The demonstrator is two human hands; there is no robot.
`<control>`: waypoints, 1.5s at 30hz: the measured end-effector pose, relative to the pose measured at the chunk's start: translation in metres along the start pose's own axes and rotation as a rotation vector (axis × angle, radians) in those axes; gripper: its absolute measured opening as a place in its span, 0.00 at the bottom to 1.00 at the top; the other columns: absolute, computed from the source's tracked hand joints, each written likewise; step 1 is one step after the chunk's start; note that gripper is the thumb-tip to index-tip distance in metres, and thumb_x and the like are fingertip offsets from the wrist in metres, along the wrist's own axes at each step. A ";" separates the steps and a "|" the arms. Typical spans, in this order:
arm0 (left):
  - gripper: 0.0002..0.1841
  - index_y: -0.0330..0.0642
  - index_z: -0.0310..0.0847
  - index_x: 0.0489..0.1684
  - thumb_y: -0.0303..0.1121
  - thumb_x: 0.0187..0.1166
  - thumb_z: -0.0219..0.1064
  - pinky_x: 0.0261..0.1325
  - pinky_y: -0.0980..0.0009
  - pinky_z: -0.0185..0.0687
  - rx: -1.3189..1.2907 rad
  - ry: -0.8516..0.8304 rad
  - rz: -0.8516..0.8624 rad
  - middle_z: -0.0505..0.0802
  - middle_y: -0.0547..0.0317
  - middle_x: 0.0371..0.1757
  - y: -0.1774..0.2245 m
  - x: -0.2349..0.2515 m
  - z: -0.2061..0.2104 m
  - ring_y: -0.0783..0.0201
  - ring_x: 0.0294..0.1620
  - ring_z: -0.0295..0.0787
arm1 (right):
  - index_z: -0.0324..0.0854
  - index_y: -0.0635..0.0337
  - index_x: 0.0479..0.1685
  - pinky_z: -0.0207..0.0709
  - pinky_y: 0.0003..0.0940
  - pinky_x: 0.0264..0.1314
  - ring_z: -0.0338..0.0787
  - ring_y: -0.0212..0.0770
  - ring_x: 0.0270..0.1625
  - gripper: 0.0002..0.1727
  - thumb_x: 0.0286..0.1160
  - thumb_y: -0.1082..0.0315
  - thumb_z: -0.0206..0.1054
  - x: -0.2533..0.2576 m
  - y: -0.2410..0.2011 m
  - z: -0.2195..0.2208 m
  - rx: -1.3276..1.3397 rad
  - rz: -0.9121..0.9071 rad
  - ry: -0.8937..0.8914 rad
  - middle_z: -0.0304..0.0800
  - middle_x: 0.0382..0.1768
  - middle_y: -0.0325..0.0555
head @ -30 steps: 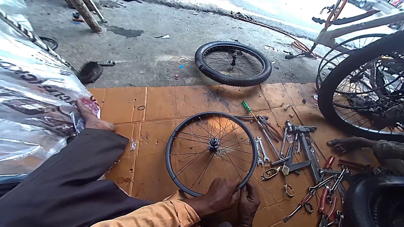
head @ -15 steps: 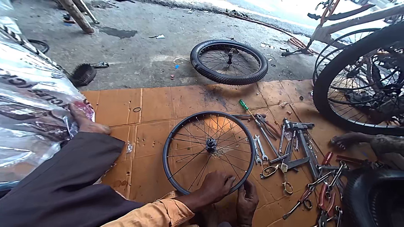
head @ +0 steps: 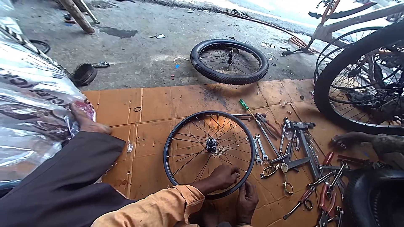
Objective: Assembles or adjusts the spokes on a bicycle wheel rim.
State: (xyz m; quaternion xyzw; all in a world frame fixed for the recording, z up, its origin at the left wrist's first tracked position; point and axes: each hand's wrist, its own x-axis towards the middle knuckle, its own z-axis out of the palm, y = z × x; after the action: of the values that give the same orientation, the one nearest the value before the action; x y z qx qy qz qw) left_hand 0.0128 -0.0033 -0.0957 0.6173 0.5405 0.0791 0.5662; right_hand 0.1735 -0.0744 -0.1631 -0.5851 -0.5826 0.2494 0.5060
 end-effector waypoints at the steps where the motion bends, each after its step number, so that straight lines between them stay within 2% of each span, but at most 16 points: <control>1: 0.19 0.42 0.83 0.61 0.44 0.93 0.51 0.63 0.46 0.82 -0.014 -0.027 0.010 0.95 0.54 0.48 0.000 0.002 0.000 0.55 0.51 0.93 | 0.91 0.66 0.39 0.87 0.24 0.53 0.91 0.32 0.46 0.10 0.72 0.70 0.64 0.000 0.000 0.000 0.001 -0.003 0.002 0.92 0.41 0.45; 6: 0.18 0.39 0.83 0.57 0.42 0.92 0.52 0.60 0.52 0.83 -0.088 -0.079 0.013 0.95 0.54 0.47 0.000 0.005 -0.005 0.59 0.47 0.92 | 0.87 0.67 0.42 0.88 0.26 0.51 0.91 0.32 0.42 0.10 0.66 0.72 0.67 -0.001 0.004 0.000 0.098 -0.004 -0.013 0.90 0.39 0.44; 10: 0.18 0.38 0.83 0.56 0.42 0.92 0.51 0.58 0.52 0.83 -0.112 -0.084 0.027 0.94 0.54 0.46 -0.003 0.007 -0.002 0.59 0.46 0.92 | 0.90 0.67 0.38 0.87 0.23 0.52 0.91 0.31 0.45 0.10 0.71 0.69 0.65 0.000 0.004 -0.001 0.011 -0.008 -0.011 0.92 0.41 0.45; 13: 0.18 0.40 0.83 0.56 0.43 0.92 0.51 0.58 0.54 0.84 -0.109 -0.078 0.032 0.94 0.55 0.46 -0.005 0.007 -0.002 0.60 0.46 0.91 | 0.87 0.68 0.43 0.89 0.26 0.52 0.92 0.32 0.43 0.11 0.69 0.70 0.67 -0.001 0.002 0.000 0.084 0.019 -0.020 0.91 0.41 0.45; 16: 0.20 0.38 0.83 0.59 0.42 0.94 0.47 0.62 0.49 0.81 -0.079 -0.109 0.024 0.93 0.50 0.51 0.000 0.005 -0.001 0.54 0.51 0.91 | 0.88 0.67 0.42 0.88 0.26 0.51 0.91 0.32 0.43 0.10 0.65 0.72 0.67 -0.001 0.002 -0.001 0.056 -0.012 -0.030 0.90 0.40 0.44; 18: 0.21 0.36 0.81 0.62 0.41 0.94 0.44 0.62 0.45 0.81 -0.055 -0.127 0.019 0.91 0.44 0.53 0.003 0.004 0.000 0.49 0.53 0.90 | 0.89 0.66 0.40 0.86 0.24 0.53 0.90 0.31 0.44 0.10 0.69 0.70 0.65 0.000 -0.002 -0.001 -0.017 -0.033 -0.034 0.91 0.40 0.45; 20: 0.21 0.36 0.81 0.61 0.40 0.94 0.43 0.62 0.45 0.80 -0.049 -0.132 0.010 0.91 0.42 0.52 0.004 0.004 0.001 0.48 0.54 0.90 | 0.90 0.66 0.39 0.86 0.23 0.53 0.91 0.31 0.44 0.11 0.72 0.68 0.64 0.001 -0.003 0.000 -0.040 -0.043 -0.028 0.91 0.39 0.45; 23: 0.19 0.36 0.81 0.55 0.42 0.91 0.50 0.57 0.45 0.80 -0.055 -0.136 0.017 0.90 0.43 0.48 0.003 0.007 0.001 0.49 0.50 0.89 | 0.87 0.68 0.45 0.88 0.24 0.52 0.91 0.30 0.43 0.13 0.70 0.67 0.66 0.000 -0.001 -0.002 -0.002 -0.044 -0.037 0.90 0.40 0.45; 26: 0.17 0.36 0.81 0.54 0.42 0.88 0.56 0.53 0.44 0.80 -0.039 -0.151 0.008 0.89 0.44 0.46 0.003 0.009 0.000 0.48 0.47 0.87 | 0.87 0.68 0.42 0.87 0.24 0.52 0.91 0.31 0.43 0.11 0.67 0.70 0.66 -0.002 0.000 -0.001 0.002 -0.044 -0.034 0.90 0.40 0.46; 30: 0.20 0.36 0.82 0.52 0.42 0.90 0.50 0.52 0.39 0.79 0.093 -0.176 0.046 0.89 0.41 0.43 0.005 0.014 0.001 0.44 0.47 0.88 | 0.90 0.66 0.40 0.87 0.24 0.53 0.91 0.31 0.45 0.11 0.71 0.68 0.64 -0.002 0.004 -0.001 -0.027 -0.051 -0.018 0.91 0.40 0.45; 33: 0.21 0.37 0.82 0.49 0.43 0.91 0.46 0.50 0.38 0.78 0.138 -0.178 0.079 0.89 0.42 0.41 0.003 0.016 0.001 0.43 0.45 0.88 | 0.87 0.67 0.43 0.89 0.26 0.52 0.91 0.31 0.44 0.11 0.67 0.70 0.66 -0.001 0.004 -0.002 0.052 -0.014 -0.027 0.90 0.40 0.44; 35: 0.22 0.36 0.81 0.50 0.44 0.93 0.46 0.51 0.39 0.79 0.112 -0.179 0.097 0.89 0.42 0.41 0.000 0.015 0.001 0.45 0.45 0.88 | 0.88 0.66 0.42 0.88 0.26 0.53 0.91 0.32 0.44 0.10 0.66 0.72 0.67 -0.001 0.006 -0.002 0.043 -0.022 -0.027 0.91 0.40 0.45; 37: 0.20 0.36 0.79 0.57 0.43 0.93 0.48 0.56 0.42 0.79 0.053 -0.186 0.105 0.89 0.42 0.45 0.000 0.012 0.000 0.46 0.48 0.88 | 0.90 0.65 0.40 0.88 0.26 0.54 0.92 0.32 0.45 0.09 0.68 0.71 0.66 -0.001 0.006 -0.002 -0.012 -0.037 -0.026 0.92 0.41 0.45; 39: 0.18 0.36 0.77 0.59 0.41 0.92 0.48 0.56 0.42 0.79 0.049 -0.187 0.124 0.88 0.42 0.46 0.000 0.011 0.001 0.46 0.49 0.87 | 0.91 0.65 0.38 0.87 0.26 0.55 0.92 0.33 0.47 0.11 0.71 0.69 0.65 -0.001 0.007 -0.002 -0.042 -0.052 -0.019 0.92 0.43 0.47; 44: 0.24 0.37 0.80 0.53 0.46 0.95 0.42 0.54 0.40 0.79 0.240 -0.156 0.172 0.88 0.41 0.40 0.002 0.011 0.002 0.42 0.47 0.88 | 0.87 0.68 0.47 0.89 0.29 0.53 0.92 0.34 0.45 0.13 0.67 0.71 0.67 -0.002 0.004 -0.002 0.076 0.010 -0.022 0.91 0.43 0.47; 45: 0.24 0.37 0.80 0.52 0.46 0.95 0.41 0.54 0.40 0.79 0.240 -0.156 0.175 0.88 0.41 0.40 0.001 0.010 0.001 0.43 0.46 0.88 | 0.87 0.68 0.46 0.89 0.28 0.53 0.92 0.34 0.45 0.12 0.65 0.72 0.68 -0.003 0.003 -0.001 0.085 0.019 -0.019 0.91 0.42 0.46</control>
State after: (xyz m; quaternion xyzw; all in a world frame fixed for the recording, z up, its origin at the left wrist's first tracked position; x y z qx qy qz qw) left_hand 0.0182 0.0041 -0.1004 0.7296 0.4447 0.0150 0.5194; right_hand 0.1751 -0.0766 -0.1660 -0.5662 -0.5705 0.2845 0.5224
